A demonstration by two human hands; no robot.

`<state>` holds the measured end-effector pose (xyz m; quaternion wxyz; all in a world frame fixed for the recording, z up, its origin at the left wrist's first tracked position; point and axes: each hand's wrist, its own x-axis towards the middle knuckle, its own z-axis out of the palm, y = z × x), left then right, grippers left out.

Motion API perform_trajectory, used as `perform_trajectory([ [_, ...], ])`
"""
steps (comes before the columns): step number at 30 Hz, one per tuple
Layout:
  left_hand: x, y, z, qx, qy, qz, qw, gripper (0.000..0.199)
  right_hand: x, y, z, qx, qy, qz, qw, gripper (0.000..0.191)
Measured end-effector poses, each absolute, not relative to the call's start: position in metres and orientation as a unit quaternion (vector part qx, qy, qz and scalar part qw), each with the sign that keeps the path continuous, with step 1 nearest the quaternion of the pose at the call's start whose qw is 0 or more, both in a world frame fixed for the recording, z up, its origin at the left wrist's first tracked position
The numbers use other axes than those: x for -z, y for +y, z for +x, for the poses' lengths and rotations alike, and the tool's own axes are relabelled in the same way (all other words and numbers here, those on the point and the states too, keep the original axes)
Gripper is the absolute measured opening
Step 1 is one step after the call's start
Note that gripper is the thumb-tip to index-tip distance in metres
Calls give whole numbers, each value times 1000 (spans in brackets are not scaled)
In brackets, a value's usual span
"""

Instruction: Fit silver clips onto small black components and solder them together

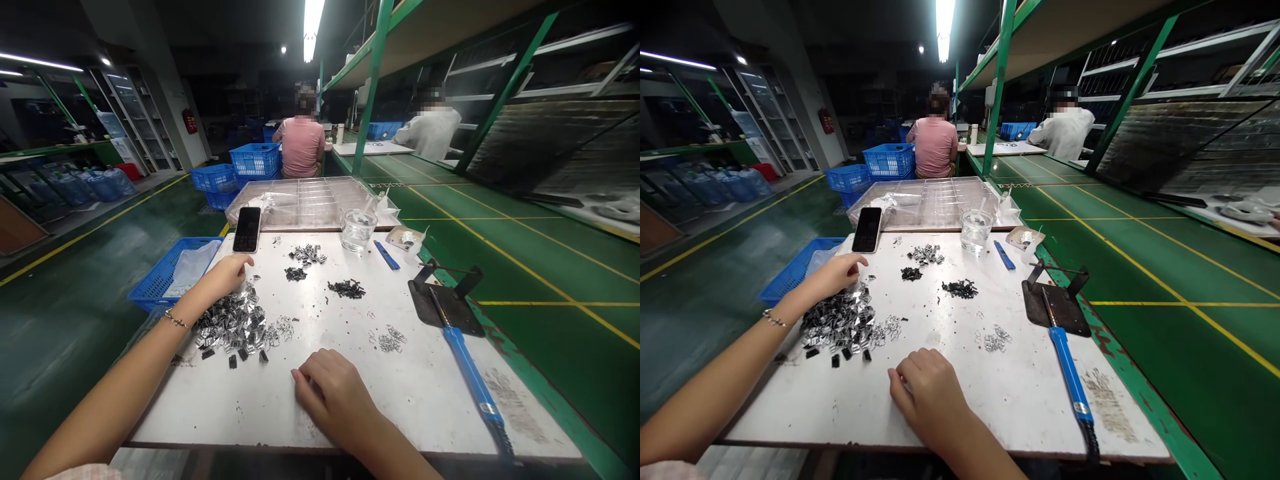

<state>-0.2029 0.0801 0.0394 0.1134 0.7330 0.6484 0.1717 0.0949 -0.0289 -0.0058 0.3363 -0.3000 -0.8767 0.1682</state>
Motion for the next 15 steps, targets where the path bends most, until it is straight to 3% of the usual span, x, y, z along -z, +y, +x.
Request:
perform_trajectory([
  [5, -31, 80, -208, -228, 670, 692, 143, 28, 6, -29, 96, -186, -874, -292, 342, 27],
  [11, -31, 73, -207, -301, 678, 646, 182, 42, -2, -31, 100, -226, -857, -295, 357, 27],
  [15, -53, 46, -168, -328, 613, 679, 236, 47, -14, -26, 106, -471, -719, -332, 390, 16],
])
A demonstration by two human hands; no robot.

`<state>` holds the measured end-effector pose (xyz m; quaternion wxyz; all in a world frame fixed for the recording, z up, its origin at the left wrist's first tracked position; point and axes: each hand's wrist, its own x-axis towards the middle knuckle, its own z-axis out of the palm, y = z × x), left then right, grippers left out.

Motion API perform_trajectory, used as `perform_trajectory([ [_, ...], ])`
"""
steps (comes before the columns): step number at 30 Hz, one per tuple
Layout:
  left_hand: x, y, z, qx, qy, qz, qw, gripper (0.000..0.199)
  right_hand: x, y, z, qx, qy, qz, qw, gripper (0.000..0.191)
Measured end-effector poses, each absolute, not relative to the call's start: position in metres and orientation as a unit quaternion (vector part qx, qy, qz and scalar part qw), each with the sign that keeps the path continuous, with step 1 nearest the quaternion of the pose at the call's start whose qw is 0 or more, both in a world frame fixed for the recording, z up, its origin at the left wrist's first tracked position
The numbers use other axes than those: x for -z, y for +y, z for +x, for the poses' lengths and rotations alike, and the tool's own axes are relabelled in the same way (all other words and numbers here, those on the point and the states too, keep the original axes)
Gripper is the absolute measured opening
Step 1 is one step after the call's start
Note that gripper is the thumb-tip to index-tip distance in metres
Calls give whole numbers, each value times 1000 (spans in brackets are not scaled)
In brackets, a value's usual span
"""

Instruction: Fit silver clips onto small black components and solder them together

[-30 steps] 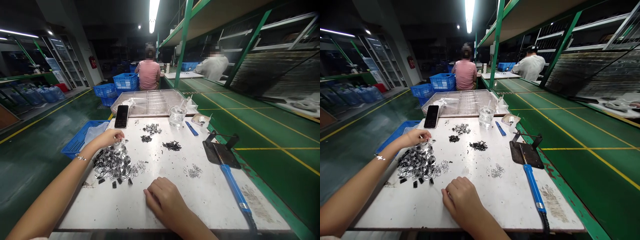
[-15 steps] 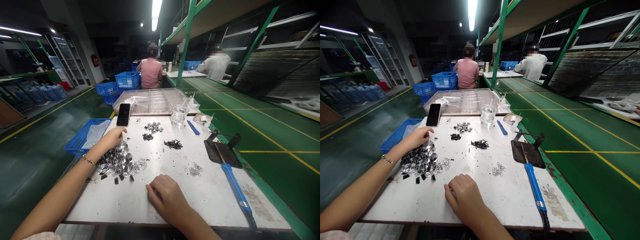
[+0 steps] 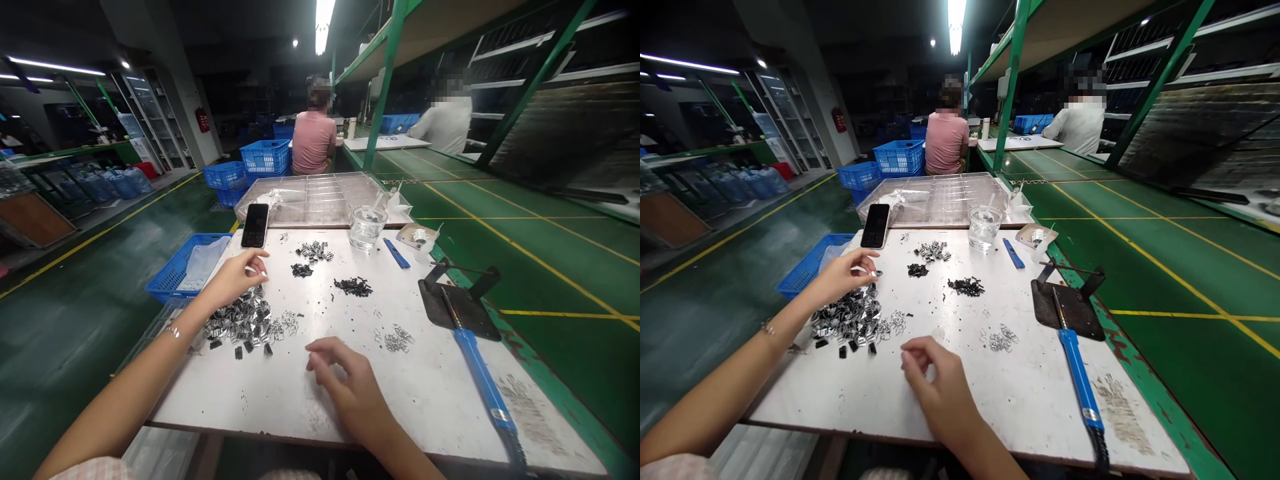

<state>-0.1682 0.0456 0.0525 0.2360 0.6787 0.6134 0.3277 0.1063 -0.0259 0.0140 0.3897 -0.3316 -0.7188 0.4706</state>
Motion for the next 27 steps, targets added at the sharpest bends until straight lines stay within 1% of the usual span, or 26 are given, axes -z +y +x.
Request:
perform_trajectory([
  [2, -62, 28, -142, -313, 570, 713, 263, 46, -16, -21, 110, -599, -586, -352, 418, 19],
  [3, -65, 20, -130, -302, 553, 730, 265, 44, -16, -18, 111, -638, -530, -358, 429, 21],
  [5, -68, 8, -109, -278, 520, 763, 266, 42, -14, -13, 112, -696, -449, -352, 435, 24],
  [7, -68, 0, -93, -262, 489, 786, 273, 43, -12, -12, 112, -733, -405, -336, 430, 27],
  [12, -63, -7, -70, -243, 449, 817, 269, 43, -12, -12, 110, -770, -374, -301, 420, 31],
  [15, -60, -9, -63, -234, 444, 828, 250, 42, -12, -11, 110, -790, -347, -284, 417, 29],
  [19, -59, -8, -58, -226, 438, 832, 254, 42, -5, -8, 112, -811, -304, -280, 413, 27],
  [24, -61, -7, -55, -239, 434, 813, 307, 40, -1, -11, 119, -808, -286, -287, 428, 25],
  [27, -63, -7, -55, -222, 418, 810, 347, 36, -4, -16, 125, -808, -313, -282, 412, 24],
])
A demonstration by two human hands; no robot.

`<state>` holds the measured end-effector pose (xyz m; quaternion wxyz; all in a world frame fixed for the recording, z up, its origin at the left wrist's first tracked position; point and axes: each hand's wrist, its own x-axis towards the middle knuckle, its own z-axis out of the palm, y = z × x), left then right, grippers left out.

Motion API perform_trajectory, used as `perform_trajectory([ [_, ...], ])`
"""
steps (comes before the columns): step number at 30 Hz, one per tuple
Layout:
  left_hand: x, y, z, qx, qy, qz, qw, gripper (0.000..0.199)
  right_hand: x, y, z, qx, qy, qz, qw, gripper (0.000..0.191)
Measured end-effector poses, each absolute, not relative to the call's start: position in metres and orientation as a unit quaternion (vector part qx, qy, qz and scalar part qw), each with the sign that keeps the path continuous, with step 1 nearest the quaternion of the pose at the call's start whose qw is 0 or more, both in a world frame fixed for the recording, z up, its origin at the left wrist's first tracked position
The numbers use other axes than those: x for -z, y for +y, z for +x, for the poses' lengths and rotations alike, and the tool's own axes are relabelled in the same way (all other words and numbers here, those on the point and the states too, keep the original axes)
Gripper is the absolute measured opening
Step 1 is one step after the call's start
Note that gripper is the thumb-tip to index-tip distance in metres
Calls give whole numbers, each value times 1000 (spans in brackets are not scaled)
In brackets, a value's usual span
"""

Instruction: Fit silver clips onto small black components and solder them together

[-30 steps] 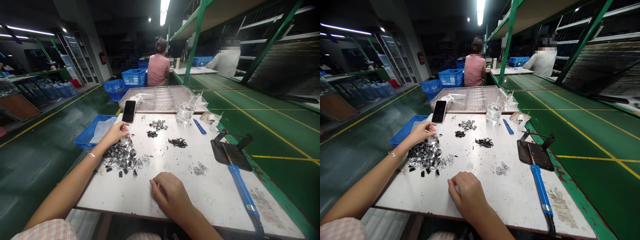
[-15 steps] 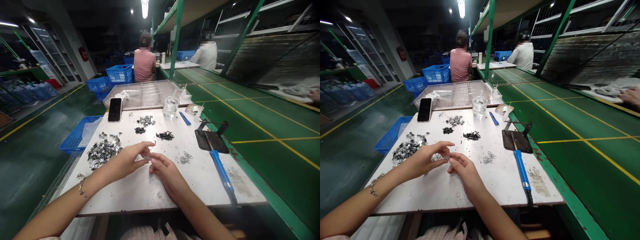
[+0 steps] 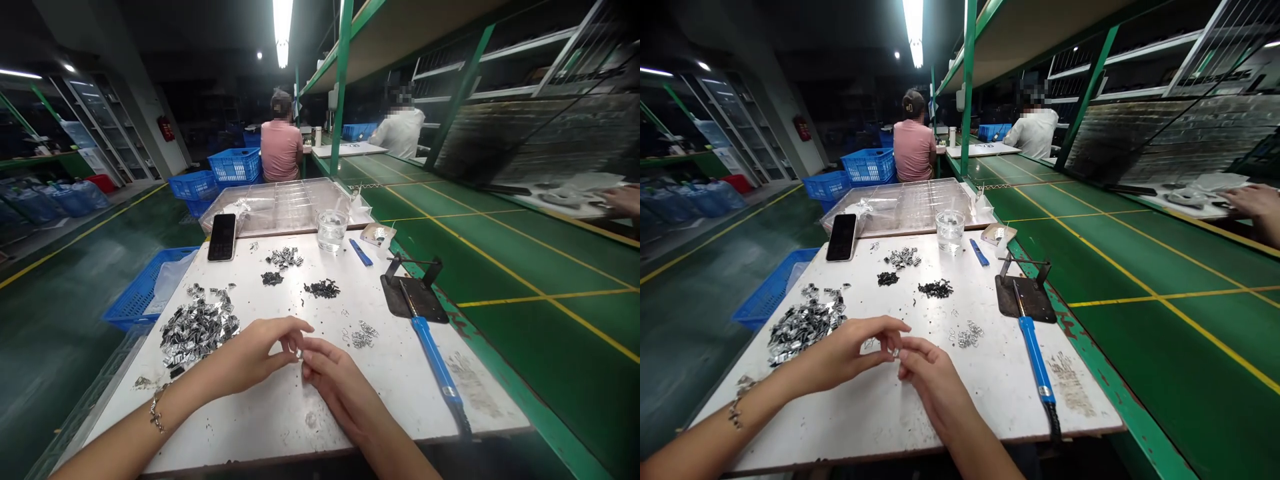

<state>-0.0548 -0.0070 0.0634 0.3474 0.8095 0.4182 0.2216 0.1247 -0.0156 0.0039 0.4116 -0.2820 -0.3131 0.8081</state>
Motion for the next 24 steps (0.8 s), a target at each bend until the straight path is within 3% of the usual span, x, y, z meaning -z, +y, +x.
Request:
perform_trajectory([
  [5, -73, -11, -52, -162, 364, 834, 383, 34, -7, -23, 130, -800, -404, -272, 350, 16],
  [9, -82, 2, -56, -121, 347, 835, 409, 25, 1, -29, 129, -772, -459, -289, 332, 24],
  [11, -81, 19, -66, -136, 401, 827, 371, 22, 5, -32, 129, -752, -464, -321, 340, 28],
  [13, -72, 41, -79, -175, 488, 813, 264, 18, 8, -33, 129, -739, -463, -345, 347, 28],
  [17, -43, 79, -103, -145, 537, 823, 118, 20, 10, -34, 130, -726, -456, -340, 387, 24],
  [24, -22, 110, -110, -129, 565, 810, 89, 23, 11, -35, 131, -736, -437, -332, 397, 29],
])
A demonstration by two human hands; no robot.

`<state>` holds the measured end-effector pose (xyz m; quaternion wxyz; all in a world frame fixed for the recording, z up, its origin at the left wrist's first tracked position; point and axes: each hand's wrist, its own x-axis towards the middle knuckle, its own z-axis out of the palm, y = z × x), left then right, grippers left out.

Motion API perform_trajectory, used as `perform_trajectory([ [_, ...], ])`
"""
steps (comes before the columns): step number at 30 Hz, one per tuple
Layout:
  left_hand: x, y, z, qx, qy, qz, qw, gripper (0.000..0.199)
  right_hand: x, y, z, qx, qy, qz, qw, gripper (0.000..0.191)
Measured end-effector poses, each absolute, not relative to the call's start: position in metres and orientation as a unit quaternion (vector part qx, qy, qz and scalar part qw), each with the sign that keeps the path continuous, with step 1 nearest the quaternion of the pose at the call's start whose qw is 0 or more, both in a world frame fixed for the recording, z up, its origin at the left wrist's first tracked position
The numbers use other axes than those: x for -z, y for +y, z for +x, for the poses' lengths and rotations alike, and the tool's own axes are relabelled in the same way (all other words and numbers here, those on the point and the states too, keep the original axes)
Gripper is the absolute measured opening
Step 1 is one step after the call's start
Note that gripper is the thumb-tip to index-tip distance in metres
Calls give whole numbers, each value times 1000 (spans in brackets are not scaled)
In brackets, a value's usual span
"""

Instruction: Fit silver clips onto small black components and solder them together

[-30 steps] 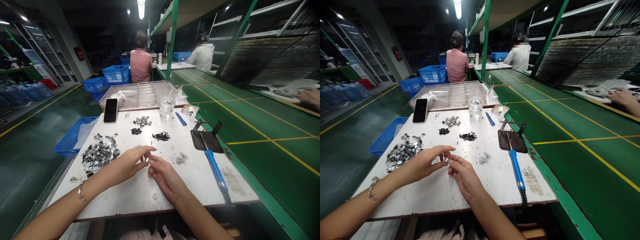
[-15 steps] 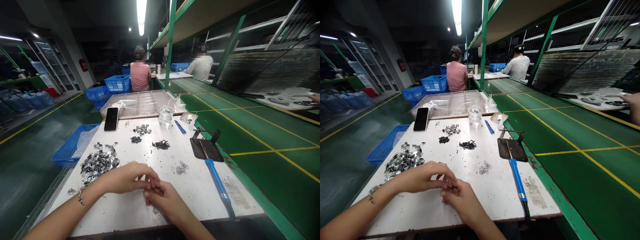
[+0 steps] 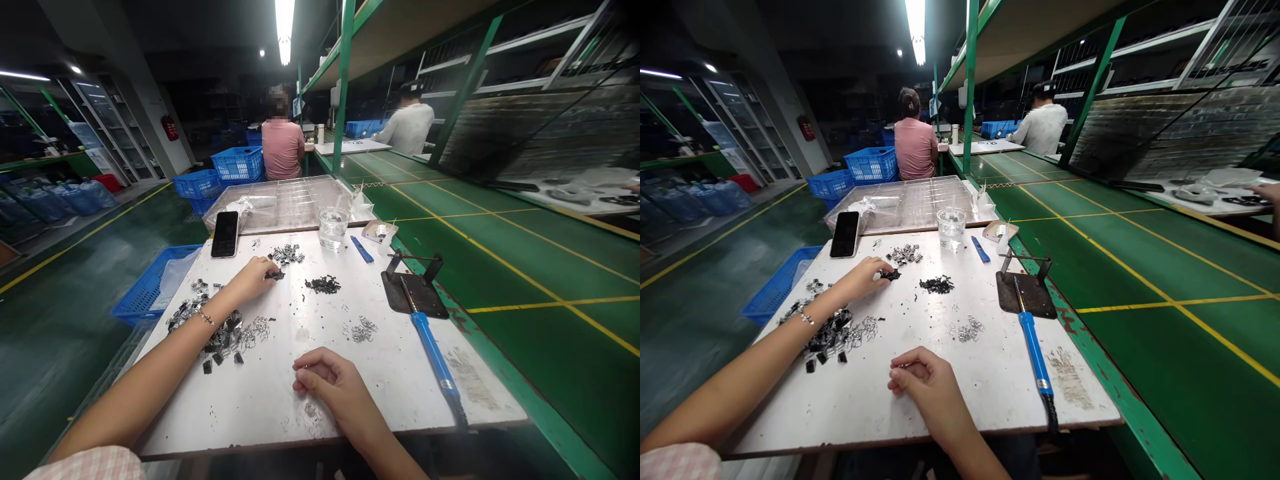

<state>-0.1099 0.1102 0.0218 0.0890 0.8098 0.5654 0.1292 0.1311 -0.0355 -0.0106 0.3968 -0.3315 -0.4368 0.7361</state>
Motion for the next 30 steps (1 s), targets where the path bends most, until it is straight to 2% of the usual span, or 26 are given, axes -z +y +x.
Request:
perform_trajectory([
  [10, -12, 99, -101, -49, 565, 819, 95, 51, 4, -36, 136, -730, -447, -346, 384, 33],
  [14, -8, 89, -110, 1, 551, 825, 126, 53, 6, -37, 136, -736, -444, -342, 381, 34],
  [21, -13, 97, -128, -71, 574, 805, 133, 49, 5, -36, 136, -732, -450, -344, 380, 32],
  [26, -21, 107, -123, -119, 582, 793, 132, 28, 9, -36, 135, -730, -448, -341, 387, 31],
  [30, -25, 119, -114, -135, 582, 786, 158, 22, 9, -36, 134, -735, -436, -328, 403, 28],
])
